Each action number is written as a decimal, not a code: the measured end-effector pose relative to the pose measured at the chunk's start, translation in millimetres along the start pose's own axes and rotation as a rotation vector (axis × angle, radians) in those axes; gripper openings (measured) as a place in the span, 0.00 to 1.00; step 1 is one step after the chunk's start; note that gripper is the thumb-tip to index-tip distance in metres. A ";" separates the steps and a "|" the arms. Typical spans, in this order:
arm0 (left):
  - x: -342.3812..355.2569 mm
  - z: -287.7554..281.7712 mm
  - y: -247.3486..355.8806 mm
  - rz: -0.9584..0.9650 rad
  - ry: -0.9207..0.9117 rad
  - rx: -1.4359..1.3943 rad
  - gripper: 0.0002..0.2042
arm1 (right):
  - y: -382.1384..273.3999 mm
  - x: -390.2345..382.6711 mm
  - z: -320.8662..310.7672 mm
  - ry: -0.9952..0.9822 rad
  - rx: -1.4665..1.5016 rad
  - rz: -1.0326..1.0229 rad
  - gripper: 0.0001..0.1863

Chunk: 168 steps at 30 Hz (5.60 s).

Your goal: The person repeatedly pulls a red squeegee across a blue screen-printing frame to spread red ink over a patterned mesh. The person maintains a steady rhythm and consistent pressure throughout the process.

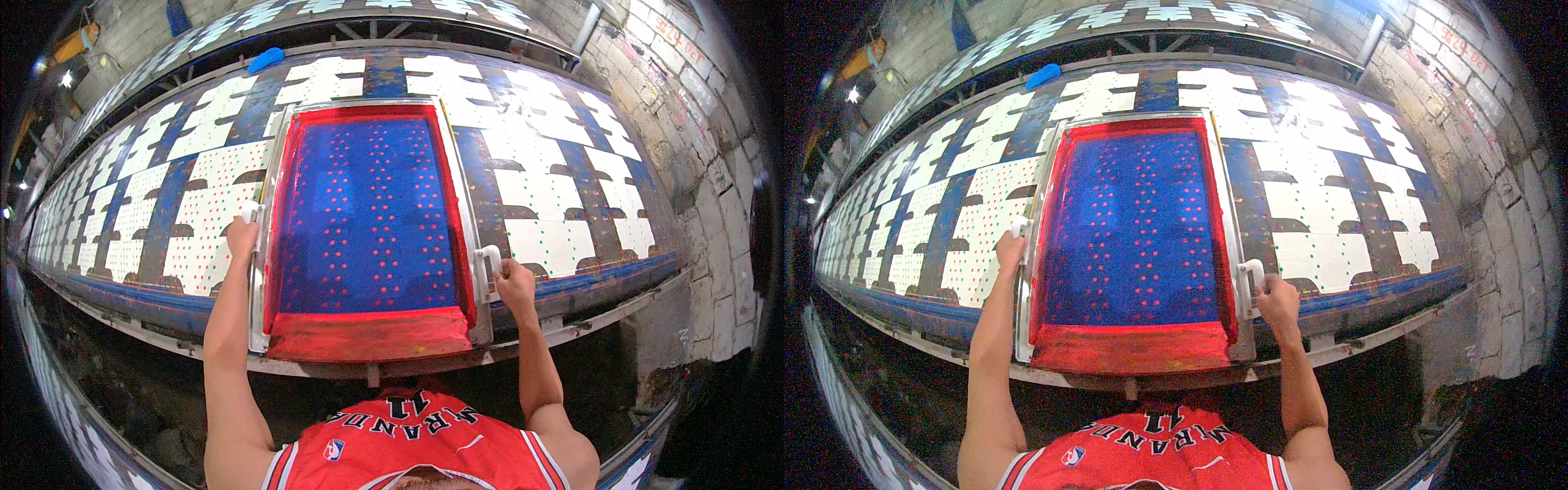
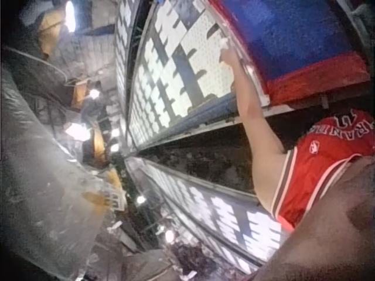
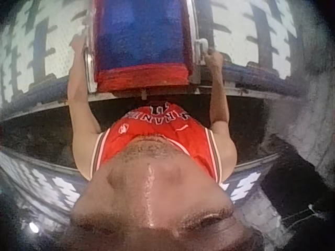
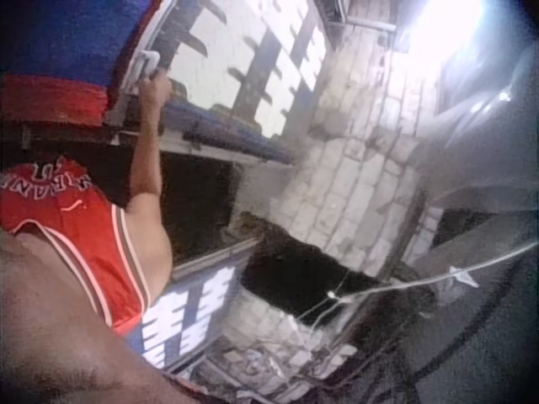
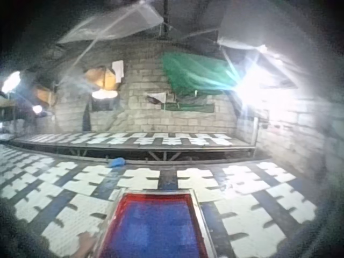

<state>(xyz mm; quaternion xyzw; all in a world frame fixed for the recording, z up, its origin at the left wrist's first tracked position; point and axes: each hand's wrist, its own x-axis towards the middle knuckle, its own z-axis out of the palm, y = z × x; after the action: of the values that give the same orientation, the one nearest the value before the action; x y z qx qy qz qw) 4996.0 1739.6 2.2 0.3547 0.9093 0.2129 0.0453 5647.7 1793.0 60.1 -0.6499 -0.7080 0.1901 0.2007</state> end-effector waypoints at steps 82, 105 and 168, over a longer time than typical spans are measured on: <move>12.6 -29.2 31.8 -0.078 -0.285 -0.365 0.34 | -298.0 410.0 197.7 0.096 -0.456 -0.780 0.13; 16.3 -23.5 26.4 -0.033 -0.246 -0.371 0.32 | -306.6 375.3 157.2 -0.141 -0.496 -0.597 0.15; 47.0 -26.7 10.4 0.172 0.016 -0.260 0.22 | -6.9 1.7 16.5 0.006 0.144 0.196 0.28</move>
<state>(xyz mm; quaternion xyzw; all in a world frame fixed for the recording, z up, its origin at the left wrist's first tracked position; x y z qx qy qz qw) 4961.4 1768.1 34.0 0.4208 0.8407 0.3346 0.0651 5633.0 1794.0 49.8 -0.7005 -0.6248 0.2574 0.2297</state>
